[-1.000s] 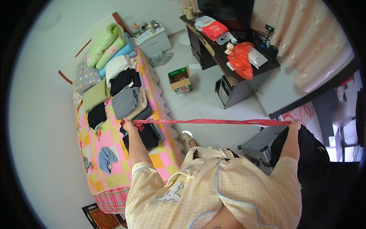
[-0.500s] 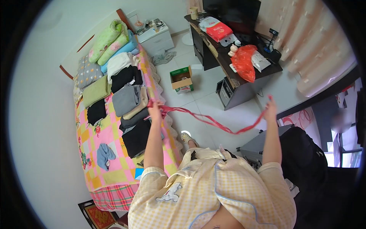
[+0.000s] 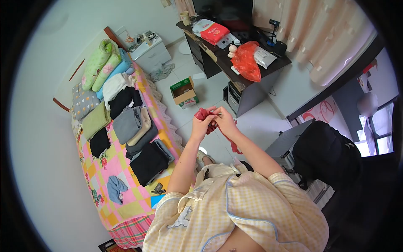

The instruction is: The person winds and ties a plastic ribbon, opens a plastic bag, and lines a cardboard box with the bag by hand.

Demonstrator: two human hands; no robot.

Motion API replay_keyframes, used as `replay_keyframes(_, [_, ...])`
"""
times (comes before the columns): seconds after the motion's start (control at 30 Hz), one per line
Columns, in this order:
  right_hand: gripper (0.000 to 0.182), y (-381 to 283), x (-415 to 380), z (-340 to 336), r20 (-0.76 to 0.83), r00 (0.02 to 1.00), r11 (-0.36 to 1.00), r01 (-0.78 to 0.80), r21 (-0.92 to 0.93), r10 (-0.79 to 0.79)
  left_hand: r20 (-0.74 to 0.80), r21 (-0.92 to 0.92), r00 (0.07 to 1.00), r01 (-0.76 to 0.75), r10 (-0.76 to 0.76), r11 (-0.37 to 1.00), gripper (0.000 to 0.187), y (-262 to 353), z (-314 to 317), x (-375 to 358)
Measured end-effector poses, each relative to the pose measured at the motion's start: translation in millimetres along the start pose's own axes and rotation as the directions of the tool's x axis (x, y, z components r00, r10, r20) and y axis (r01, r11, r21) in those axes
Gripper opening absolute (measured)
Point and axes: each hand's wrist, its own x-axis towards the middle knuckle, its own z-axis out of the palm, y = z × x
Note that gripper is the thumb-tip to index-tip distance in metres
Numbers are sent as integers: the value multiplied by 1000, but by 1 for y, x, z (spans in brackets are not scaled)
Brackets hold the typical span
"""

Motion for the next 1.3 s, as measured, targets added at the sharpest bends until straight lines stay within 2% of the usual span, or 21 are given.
replay_keyframes(0.07, [5,4,-4,-1,-13,999,999,39,26,-39,18,131,1000,20,-23,991,23,-3,2,-2])
replay_keyframes(0.27, [6,7,-10,-10,-66,996,993,62,102,-55,40,64,999,5,-7,998,22,-22,6,-3])
replay_keyframes(0.3, [9,7,-11,-12,-32,996,996,85,6,-85,44,64,999,10,-13,998,22,-23,7,-4])
replay_keyframes(0.37, [14,6,-14,-19,-8,994,990,107,-88,-108,-42,-77,991,121,-125,990,23,-23,8,-4])
replay_keyframes(0.43, [28,-14,-19,-24,180,982,974,-9,-228,51,-186,-118,977,81,-102,990,24,-25,-4,6])
replay_keyframes(0.47, [41,-13,-20,-33,213,971,957,-46,-285,111,-237,-149,970,24,-60,988,27,-25,-14,10])
replay_keyframes(0.5, [41,-10,-21,-44,203,973,958,-47,-284,108,-303,-204,952,-24,-40,979,30,-10,-13,11])
replay_keyframes(0.57, [42,-2,-22,-74,249,899,880,-239,-411,360,-376,-217,926,-137,46,967,30,-31,-68,32])
replay_keyframes(0.6, [42,10,-22,-93,229,886,837,-255,-484,403,-488,-204,861,-274,145,940,23,-31,-83,39])
replay_keyframes(0.63, [40,18,-24,-109,183,888,805,-273,-527,421,-493,-319,869,-219,36,922,31,-33,-111,44])
replay_keyframes(0.7, [39,39,-30,-143,130,891,772,-295,-562,435,-564,-428,826,-311,18,849,34,-4,-118,34])
replay_keyframes(0.8, [35,58,-40,-181,1,960,754,-219,-620,280,-637,-437,767,-272,-82,857,32,0,-178,34])
replay_keyframes(0.83, [36,56,-43,-187,-64,952,807,-288,-516,298,-705,-291,709,-297,6,909,30,5,-170,30])
replay_keyframes(0.9, [36,55,-41,-190,-127,939,850,-343,-400,320,-666,-291,746,-275,12,916,28,-3,-182,28])
replay_keyframes(0.97, [37,58,-39,-181,-480,859,982,-124,140,177,-676,-343,737,-296,-15,892,28,-15,-185,30])
replay_keyframes(1.0, [37,61,-40,-176,-481,858,982,-125,143,179,-685,-393,727,-322,-41,861,28,-19,-183,29])
replay_keyframes(1.07, [33,66,-35,-164,-634,722,840,138,525,277,-688,-422,722,-313,-75,851,28,-9,-142,23])
replay_keyframes(1.1, [33,64,-30,-158,-633,724,840,140,525,275,-690,-453,715,-305,-112,838,28,-5,-129,22])
replay_keyframes(1.17, [31,62,-24,-144,-485,654,345,343,874,580,-676,-455,729,-299,-107,839,29,-19,-137,25])
replay_keyframes(1.23, [33,40,-22,-134,-425,632,290,311,905,649,-730,-440,677,-356,-97,825,29,-19,-135,26])
replay_keyframes(1.3, [29,58,-16,-151,-315,696,170,271,947,645,-755,-429,648,-369,-103,825,29,-18,-138,21])
